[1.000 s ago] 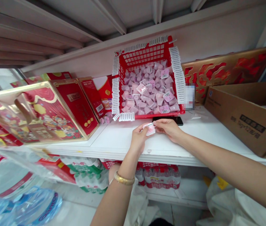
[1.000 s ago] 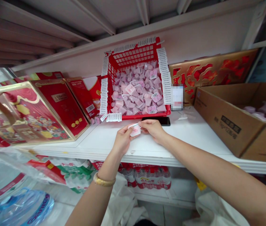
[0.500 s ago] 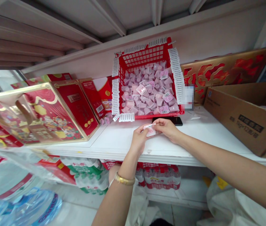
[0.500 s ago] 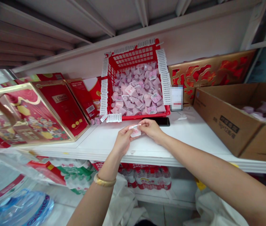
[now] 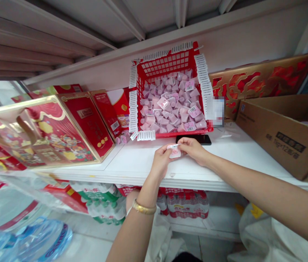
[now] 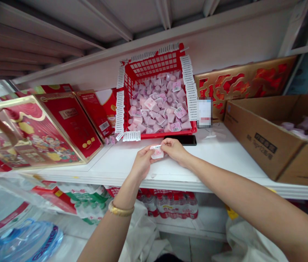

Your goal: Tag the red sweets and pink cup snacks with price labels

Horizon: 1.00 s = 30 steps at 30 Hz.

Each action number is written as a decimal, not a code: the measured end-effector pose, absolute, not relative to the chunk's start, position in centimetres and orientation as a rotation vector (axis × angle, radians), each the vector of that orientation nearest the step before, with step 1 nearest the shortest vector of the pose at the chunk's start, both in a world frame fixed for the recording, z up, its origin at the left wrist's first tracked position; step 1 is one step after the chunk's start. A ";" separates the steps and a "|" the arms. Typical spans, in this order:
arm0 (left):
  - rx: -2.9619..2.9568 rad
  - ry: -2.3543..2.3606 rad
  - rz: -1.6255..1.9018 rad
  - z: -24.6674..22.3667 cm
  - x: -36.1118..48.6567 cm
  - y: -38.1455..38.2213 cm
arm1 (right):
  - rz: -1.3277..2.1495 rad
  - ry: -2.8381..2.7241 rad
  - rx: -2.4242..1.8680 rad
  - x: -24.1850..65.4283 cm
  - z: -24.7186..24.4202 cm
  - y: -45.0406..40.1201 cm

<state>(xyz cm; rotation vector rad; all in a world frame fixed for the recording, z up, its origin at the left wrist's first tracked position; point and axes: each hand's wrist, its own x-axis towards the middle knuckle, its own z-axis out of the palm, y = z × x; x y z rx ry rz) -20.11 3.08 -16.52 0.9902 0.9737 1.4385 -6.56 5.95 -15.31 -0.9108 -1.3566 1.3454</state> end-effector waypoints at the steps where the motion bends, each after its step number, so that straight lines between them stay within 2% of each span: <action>1: 0.991 0.970 1.437 -16.6 -20.1 3.1 | 1.345 -1.353 -0.908 -6.6 -15.3 6.0; 30: 1.015 0.974 1.444 -16.4 -20.0 2.9 | 1.364 -1.365 -0.908 -6.4 -15.3 6.0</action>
